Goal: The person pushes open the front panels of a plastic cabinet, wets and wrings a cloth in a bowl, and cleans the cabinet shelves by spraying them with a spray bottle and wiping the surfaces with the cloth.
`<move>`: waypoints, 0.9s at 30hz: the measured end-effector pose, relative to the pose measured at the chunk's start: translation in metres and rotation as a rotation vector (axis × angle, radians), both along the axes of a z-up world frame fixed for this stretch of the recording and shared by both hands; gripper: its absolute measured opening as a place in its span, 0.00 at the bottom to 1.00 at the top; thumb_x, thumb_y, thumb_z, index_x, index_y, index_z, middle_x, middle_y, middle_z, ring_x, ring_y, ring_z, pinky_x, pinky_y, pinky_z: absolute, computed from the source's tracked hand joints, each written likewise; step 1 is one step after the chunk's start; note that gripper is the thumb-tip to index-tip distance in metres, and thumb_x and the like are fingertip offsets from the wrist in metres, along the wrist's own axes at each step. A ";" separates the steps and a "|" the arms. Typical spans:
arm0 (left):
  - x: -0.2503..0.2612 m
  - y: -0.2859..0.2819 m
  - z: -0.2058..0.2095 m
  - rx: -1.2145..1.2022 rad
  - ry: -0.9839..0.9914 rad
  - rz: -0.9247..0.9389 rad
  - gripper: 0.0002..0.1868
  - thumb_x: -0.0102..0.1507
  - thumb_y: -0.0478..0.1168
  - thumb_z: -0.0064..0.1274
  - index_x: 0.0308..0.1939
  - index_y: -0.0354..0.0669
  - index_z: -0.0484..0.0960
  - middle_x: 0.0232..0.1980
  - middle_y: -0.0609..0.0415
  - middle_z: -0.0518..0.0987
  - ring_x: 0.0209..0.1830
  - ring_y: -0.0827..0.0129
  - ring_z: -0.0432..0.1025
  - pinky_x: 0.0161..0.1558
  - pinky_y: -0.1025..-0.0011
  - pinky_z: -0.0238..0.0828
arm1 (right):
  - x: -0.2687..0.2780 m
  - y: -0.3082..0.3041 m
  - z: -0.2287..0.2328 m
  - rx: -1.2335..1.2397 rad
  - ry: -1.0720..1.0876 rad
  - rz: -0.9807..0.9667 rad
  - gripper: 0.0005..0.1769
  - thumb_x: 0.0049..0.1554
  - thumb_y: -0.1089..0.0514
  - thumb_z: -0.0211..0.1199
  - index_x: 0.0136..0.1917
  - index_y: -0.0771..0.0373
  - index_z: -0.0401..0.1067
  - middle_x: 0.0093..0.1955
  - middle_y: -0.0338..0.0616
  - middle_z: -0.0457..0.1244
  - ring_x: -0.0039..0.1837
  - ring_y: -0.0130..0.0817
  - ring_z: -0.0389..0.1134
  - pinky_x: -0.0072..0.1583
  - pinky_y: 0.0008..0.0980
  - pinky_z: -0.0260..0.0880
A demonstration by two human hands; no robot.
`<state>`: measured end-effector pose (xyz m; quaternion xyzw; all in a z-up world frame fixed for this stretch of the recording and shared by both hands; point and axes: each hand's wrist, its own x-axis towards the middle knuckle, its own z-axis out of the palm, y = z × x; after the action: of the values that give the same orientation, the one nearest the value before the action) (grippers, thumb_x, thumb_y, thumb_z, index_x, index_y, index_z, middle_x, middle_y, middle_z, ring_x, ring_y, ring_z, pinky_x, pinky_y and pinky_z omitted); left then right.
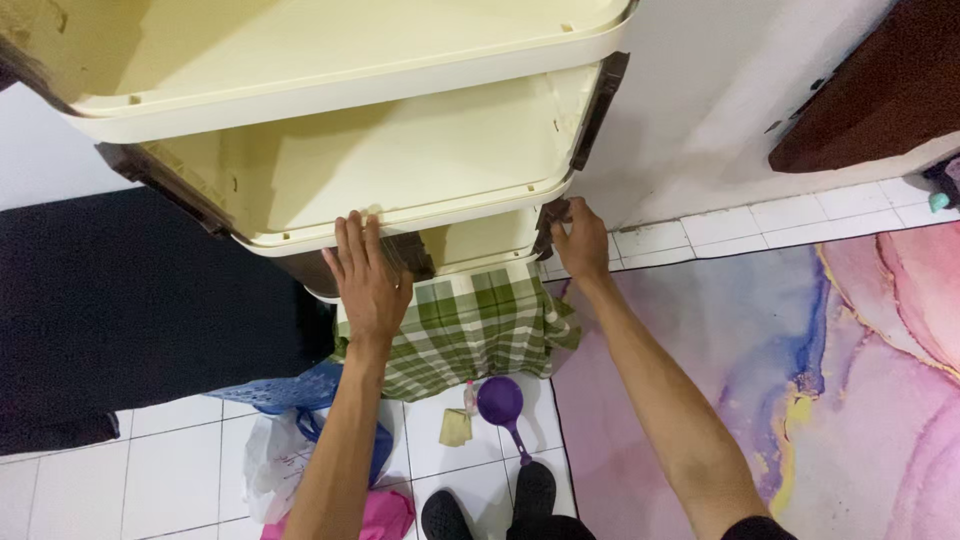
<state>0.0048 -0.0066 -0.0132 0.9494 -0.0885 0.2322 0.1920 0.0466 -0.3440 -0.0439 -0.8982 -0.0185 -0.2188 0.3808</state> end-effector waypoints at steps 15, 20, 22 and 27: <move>-0.004 -0.008 0.001 -0.079 0.007 0.019 0.52 0.55 0.41 0.65 0.78 0.32 0.53 0.82 0.32 0.46 0.83 0.37 0.38 0.75 0.32 0.35 | 0.000 -0.005 -0.018 0.164 -0.103 -0.034 0.23 0.56 0.70 0.64 0.65 0.73 0.65 0.55 0.55 0.67 0.54 0.45 0.72 0.56 0.44 0.72; -0.014 -0.025 -0.032 -0.368 -0.181 0.138 0.42 0.60 0.41 0.65 0.72 0.34 0.60 0.75 0.33 0.54 0.77 0.37 0.51 0.76 0.40 0.54 | -0.048 0.053 -0.031 0.117 -0.152 0.053 0.16 0.59 0.66 0.64 0.60 0.67 0.69 0.54 0.51 0.67 0.58 0.41 0.71 0.61 0.42 0.73; -0.013 -0.033 -0.043 -0.487 -0.214 0.185 0.33 0.62 0.39 0.65 0.63 0.31 0.65 0.63 0.32 0.61 0.67 0.42 0.59 0.66 0.47 0.61 | -0.053 0.083 -0.025 0.061 -0.183 0.164 0.15 0.58 0.66 0.63 0.59 0.67 0.69 0.58 0.52 0.66 0.62 0.43 0.69 0.63 0.42 0.74; -0.008 -0.052 -0.038 -0.908 0.087 0.156 0.19 0.64 0.39 0.61 0.53 0.33 0.71 0.47 0.42 0.74 0.47 0.54 0.70 0.50 0.55 0.69 | -0.058 0.150 0.009 -0.272 -0.292 0.405 0.31 0.60 0.61 0.63 0.75 0.64 0.61 0.80 0.53 0.53 0.81 0.49 0.54 0.79 0.59 0.52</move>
<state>-0.0028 -0.0581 -0.0513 0.7819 0.1019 0.2211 0.5739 -0.0111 -0.1941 -0.0350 -0.8779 -0.2816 -0.2610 0.2861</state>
